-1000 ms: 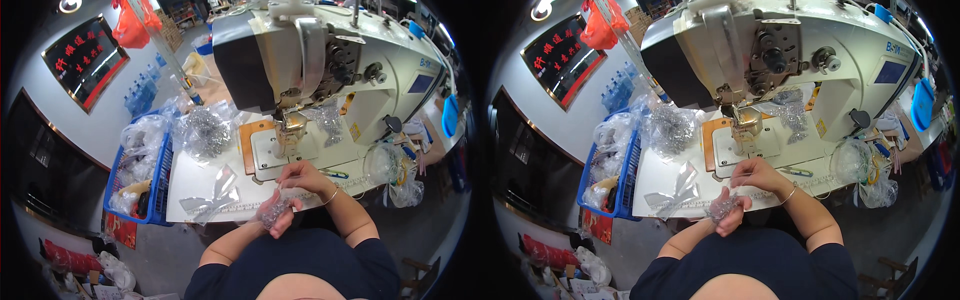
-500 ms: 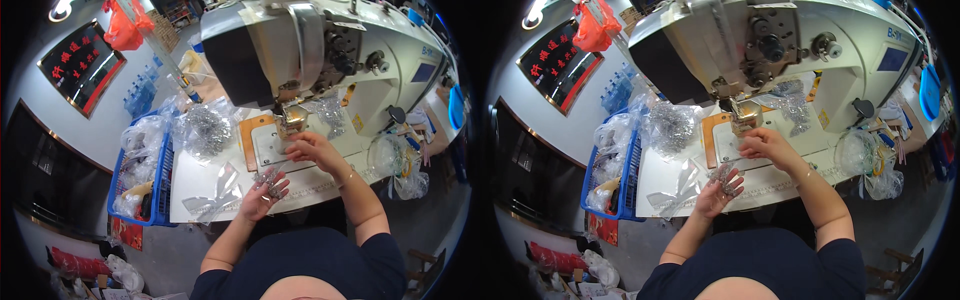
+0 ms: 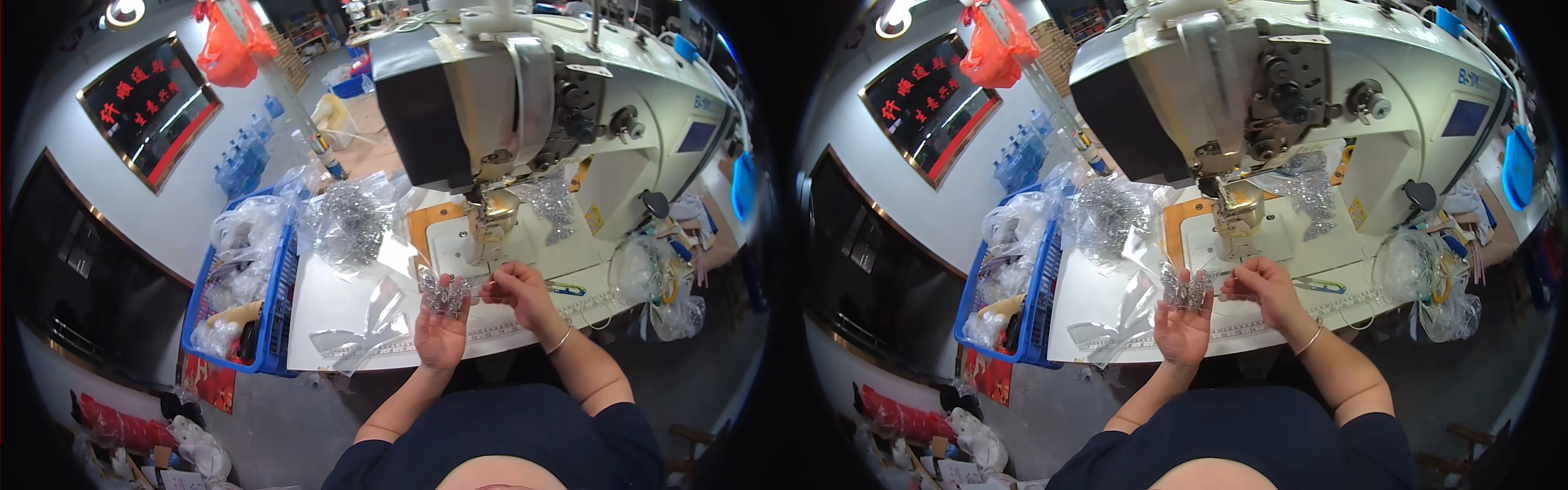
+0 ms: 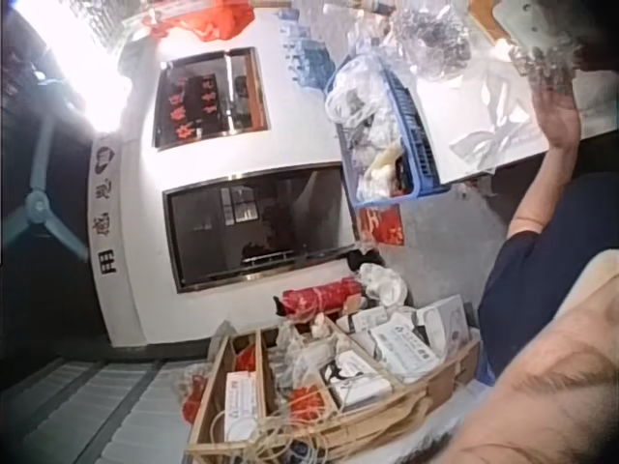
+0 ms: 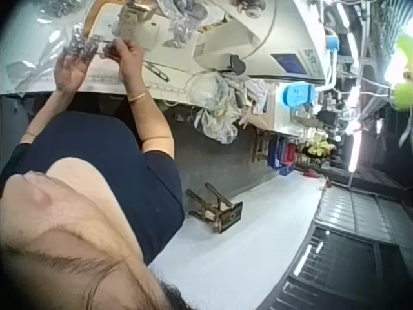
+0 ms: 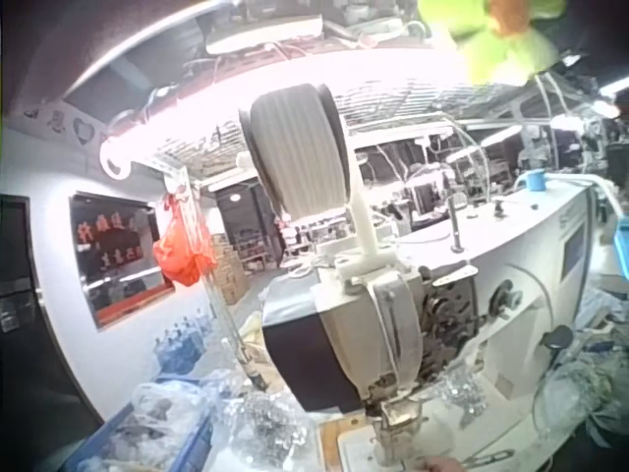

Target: The person is sewing small, silver, star-shaped decorations using a sewing machine. They repeatedly pick up a decoration, place it under the machine's needle, and sew it. The person also handles a plastic bag containing more decorations and uses scissors to trim threads.

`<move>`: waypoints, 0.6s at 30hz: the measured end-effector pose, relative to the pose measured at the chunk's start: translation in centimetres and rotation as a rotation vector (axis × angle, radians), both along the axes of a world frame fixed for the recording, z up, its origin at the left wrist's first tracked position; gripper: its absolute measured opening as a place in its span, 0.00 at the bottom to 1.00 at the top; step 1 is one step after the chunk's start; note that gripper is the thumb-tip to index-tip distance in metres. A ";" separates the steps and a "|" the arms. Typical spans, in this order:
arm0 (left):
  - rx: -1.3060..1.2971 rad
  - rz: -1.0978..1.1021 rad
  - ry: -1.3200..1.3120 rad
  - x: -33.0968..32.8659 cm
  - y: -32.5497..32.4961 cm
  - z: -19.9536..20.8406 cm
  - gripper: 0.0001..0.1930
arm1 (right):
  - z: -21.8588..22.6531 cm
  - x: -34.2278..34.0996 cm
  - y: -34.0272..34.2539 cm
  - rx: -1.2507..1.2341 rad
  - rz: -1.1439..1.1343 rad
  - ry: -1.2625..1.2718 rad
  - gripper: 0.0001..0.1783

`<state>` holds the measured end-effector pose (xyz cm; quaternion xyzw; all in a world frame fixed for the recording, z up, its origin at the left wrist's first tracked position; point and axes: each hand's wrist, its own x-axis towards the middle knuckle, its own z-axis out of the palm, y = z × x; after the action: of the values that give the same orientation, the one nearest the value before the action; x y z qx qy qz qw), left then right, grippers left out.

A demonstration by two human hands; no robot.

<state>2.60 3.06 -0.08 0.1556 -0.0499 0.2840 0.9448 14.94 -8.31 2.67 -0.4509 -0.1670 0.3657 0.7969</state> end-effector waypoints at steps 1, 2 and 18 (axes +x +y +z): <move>0.005 -0.022 0.046 -0.3 0.2 -0.2 0.22 | 0.7 0.7 -0.4 -0.030 0.020 -0.028 0.07; 0.010 -0.043 0.092 -0.4 0.1 -0.5 0.22 | 1.2 1.2 -0.7 -0.060 0.042 -0.056 0.07; 0.165 0.029 0.097 0.0 -1.6 -2.3 0.24 | -0.4 1.3 -1.0 -0.013 0.034 -0.042 0.11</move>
<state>2.64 1.41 -2.39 0.2474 -0.0250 0.2847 0.9258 16.21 -9.35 2.30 -0.4605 -0.1890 0.3707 0.7841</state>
